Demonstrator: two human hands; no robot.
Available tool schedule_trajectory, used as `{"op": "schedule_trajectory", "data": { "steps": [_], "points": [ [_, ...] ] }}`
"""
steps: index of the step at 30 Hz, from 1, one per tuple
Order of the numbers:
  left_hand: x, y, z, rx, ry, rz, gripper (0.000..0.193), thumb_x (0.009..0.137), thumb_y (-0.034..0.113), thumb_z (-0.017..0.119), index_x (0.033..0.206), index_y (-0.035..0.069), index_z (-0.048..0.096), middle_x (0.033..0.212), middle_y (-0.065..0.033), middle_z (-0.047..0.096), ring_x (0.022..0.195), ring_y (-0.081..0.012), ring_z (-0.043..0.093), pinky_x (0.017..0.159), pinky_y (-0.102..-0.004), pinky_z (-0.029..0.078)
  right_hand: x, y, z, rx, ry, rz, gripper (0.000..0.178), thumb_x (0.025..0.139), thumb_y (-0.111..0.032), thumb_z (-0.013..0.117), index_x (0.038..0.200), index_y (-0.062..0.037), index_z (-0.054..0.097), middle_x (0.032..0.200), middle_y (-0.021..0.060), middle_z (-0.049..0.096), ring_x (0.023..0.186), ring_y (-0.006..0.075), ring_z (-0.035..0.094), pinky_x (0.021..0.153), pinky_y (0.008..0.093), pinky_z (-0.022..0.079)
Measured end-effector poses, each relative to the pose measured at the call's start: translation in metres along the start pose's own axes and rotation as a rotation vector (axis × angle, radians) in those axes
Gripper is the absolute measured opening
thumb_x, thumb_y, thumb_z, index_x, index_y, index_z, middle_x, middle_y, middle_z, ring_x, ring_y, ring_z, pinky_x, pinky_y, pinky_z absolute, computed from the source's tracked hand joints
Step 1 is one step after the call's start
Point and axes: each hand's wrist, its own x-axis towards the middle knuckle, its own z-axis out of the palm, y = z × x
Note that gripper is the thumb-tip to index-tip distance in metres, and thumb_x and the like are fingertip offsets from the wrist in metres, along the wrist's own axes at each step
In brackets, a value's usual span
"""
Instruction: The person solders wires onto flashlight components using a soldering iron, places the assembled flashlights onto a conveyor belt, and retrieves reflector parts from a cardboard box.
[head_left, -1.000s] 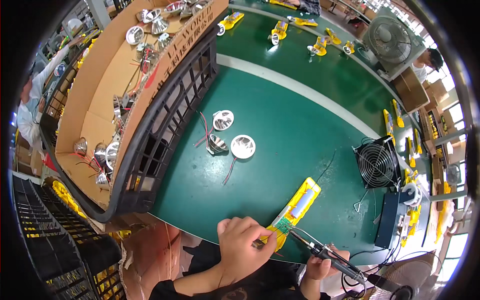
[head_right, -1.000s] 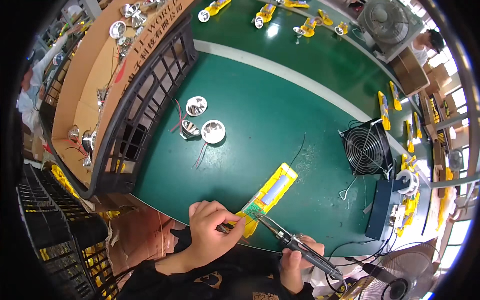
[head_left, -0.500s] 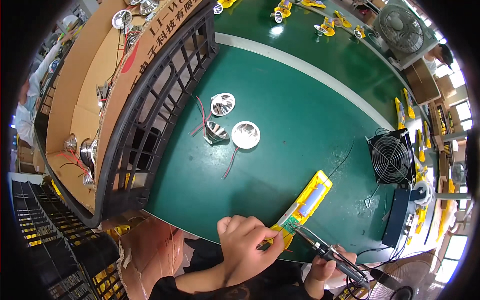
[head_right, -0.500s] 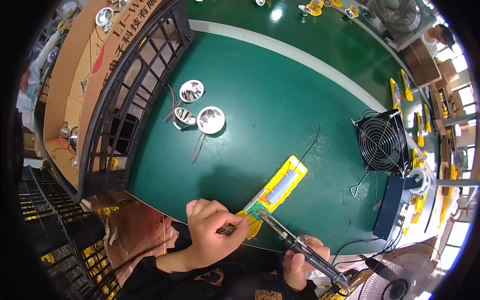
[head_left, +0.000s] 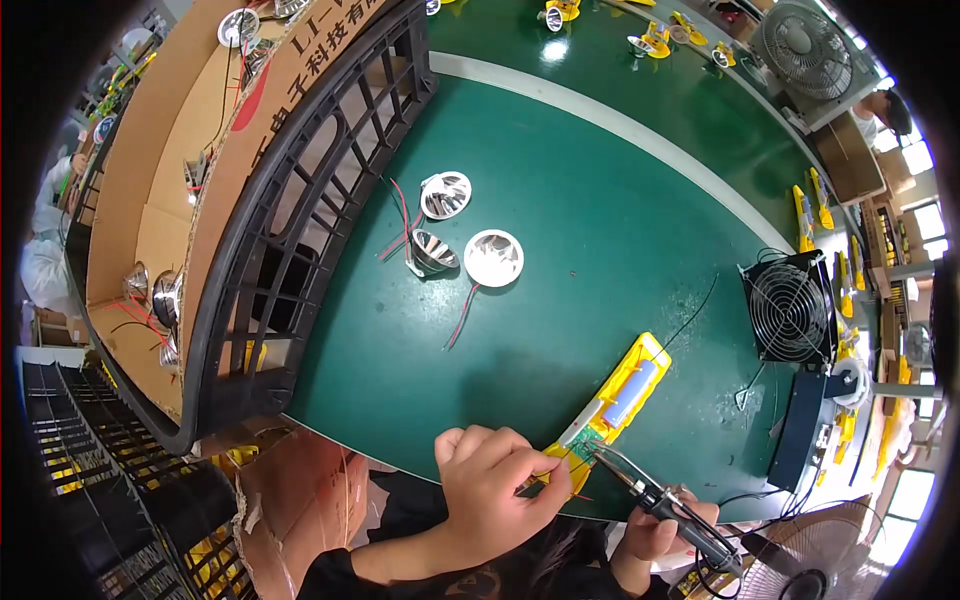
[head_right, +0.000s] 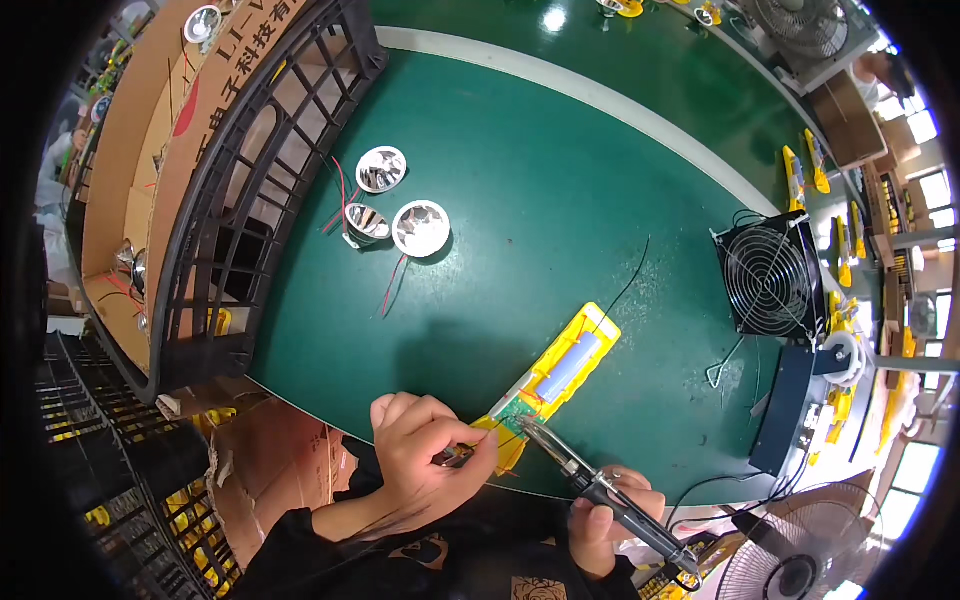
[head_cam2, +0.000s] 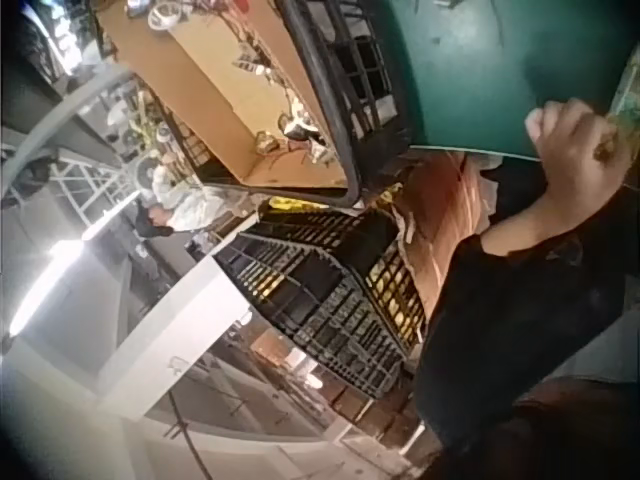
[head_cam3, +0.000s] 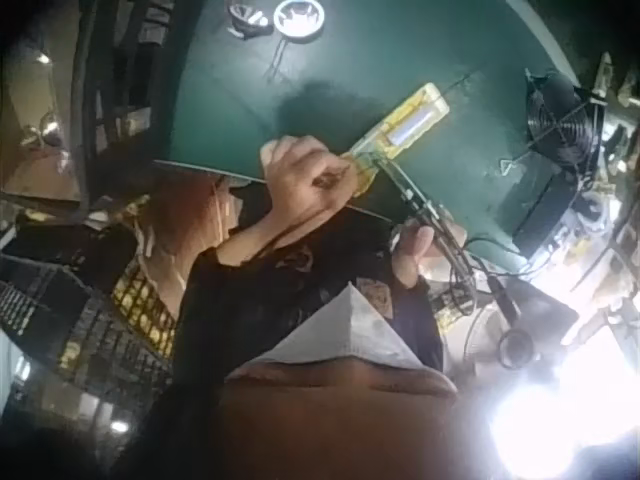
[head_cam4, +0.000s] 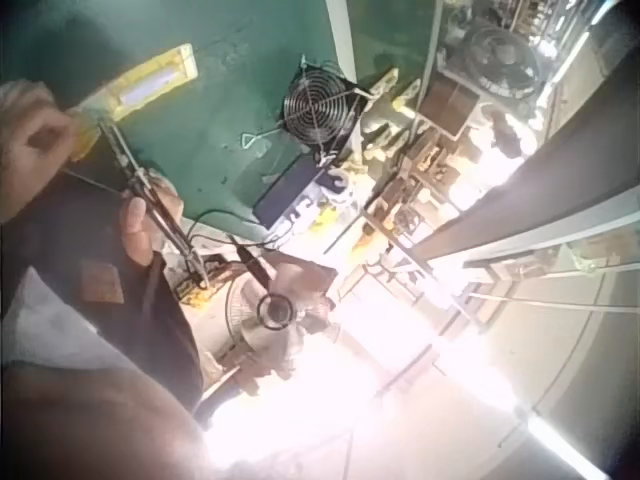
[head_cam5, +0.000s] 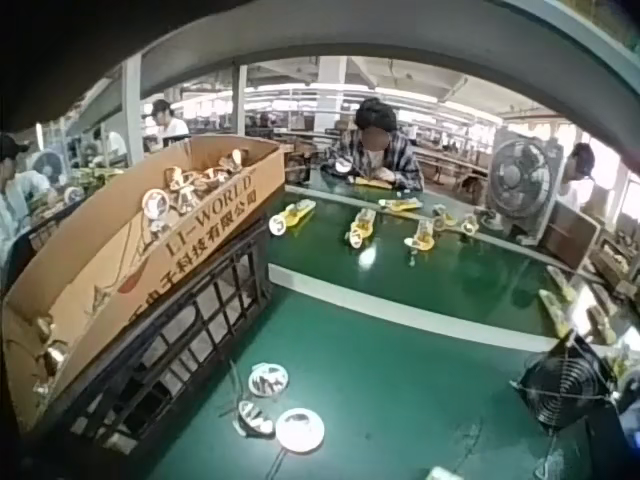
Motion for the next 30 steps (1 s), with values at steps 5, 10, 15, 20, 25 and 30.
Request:
{"op": "schedule_trajectory", "data": {
  "steps": [5, 10, 15, 20, 25, 30],
  "points": [
    [0.0, 0.0, -0.002, -0.006, -0.022, 0.001, 0.018, 0.058, 0.012, 0.071, 0.06, 0.015, 0.054, 0.06, 0.0052, 0.046, 0.057, -0.0142, 0.044, 0.063, -0.031, 0.026, 0.002, 0.0, 0.003, 0.113, -0.022, -0.011, 0.043, 0.079, -0.043, 0.045, 0.061, -0.0044, 0.039, 0.065, 0.0064, 0.037, 0.058, 0.019, 0.042, 0.053, 0.0308, 0.036],
    [0.001, 0.0, -0.001, -0.007, -0.026, 0.007, 0.018, 0.058, 0.012, 0.071, 0.062, 0.015, 0.054, 0.06, 0.0049, 0.046, 0.057, -0.0145, 0.043, 0.063, -0.0309, 0.026, 0.002, 0.001, 0.005, 0.177, 0.024, -0.004, 0.042, 0.077, -0.042, 0.049, 0.066, -0.0033, 0.038, 0.062, 0.0058, 0.037, 0.055, 0.0167, 0.041, 0.049, 0.0286, 0.036],
    [0.001, 0.001, -0.001, -0.005, -0.018, -0.005, 0.014, 0.057, 0.009, 0.071, 0.059, 0.014, 0.058, 0.058, 0.0041, 0.046, 0.056, -0.0139, 0.042, 0.062, -0.03, 0.026, 0.0, 0.006, 0.004, 0.307, 0.001, 0.018, 0.041, 0.076, -0.041, 0.053, 0.068, -0.0044, 0.035, 0.062, 0.0029, 0.036, 0.048, 0.0122, 0.039, 0.043, 0.0264, 0.032],
    [0.001, 0.001, -0.002, -0.003, -0.024, -0.007, 0.014, 0.057, 0.008, 0.071, 0.059, 0.013, 0.058, 0.057, 0.0041, 0.046, 0.056, -0.0139, 0.042, 0.062, -0.03, 0.026, -0.001, 0.009, 0.003, 0.412, 0.045, -0.008, 0.037, 0.078, -0.036, 0.052, 0.069, -0.0041, 0.035, 0.062, 0.0021, 0.037, 0.05, 0.0107, 0.04, 0.049, 0.0244, 0.035],
    [0.0, 0.002, -0.003, 0.001, -0.031, -0.019, 0.014, 0.058, 0.008, 0.071, 0.059, 0.013, 0.058, 0.058, 0.0041, 0.046, 0.057, -0.0135, 0.043, 0.063, -0.0296, 0.026, 0.001, 0.014, 0.0, 0.59, 0.074, -0.026, 0.029, 0.08, -0.027, 0.054, 0.077, -0.0047, 0.036, 0.06, 0.0025, 0.038, 0.049, 0.0116, 0.04, 0.052, 0.0225, 0.036],
    [-0.006, -0.003, -0.011, -0.093, -0.071, 0.047, 0.02, 0.06, 0.01, 0.071, 0.079, 0.014, 0.065, 0.07, 0.0023, 0.05, 0.064, -0.0151, 0.045, 0.066, -0.0321, 0.032, 0.001, 0.028, -0.008, 0.678, 0.205, 0.029, 0.032, 0.079, -0.03, 0.057, 0.077, -0.0058, 0.035, 0.043, -0.0005, 0.037, 0.034, 0.0099, 0.038, 0.038, 0.0205, 0.034]
  ]
}}
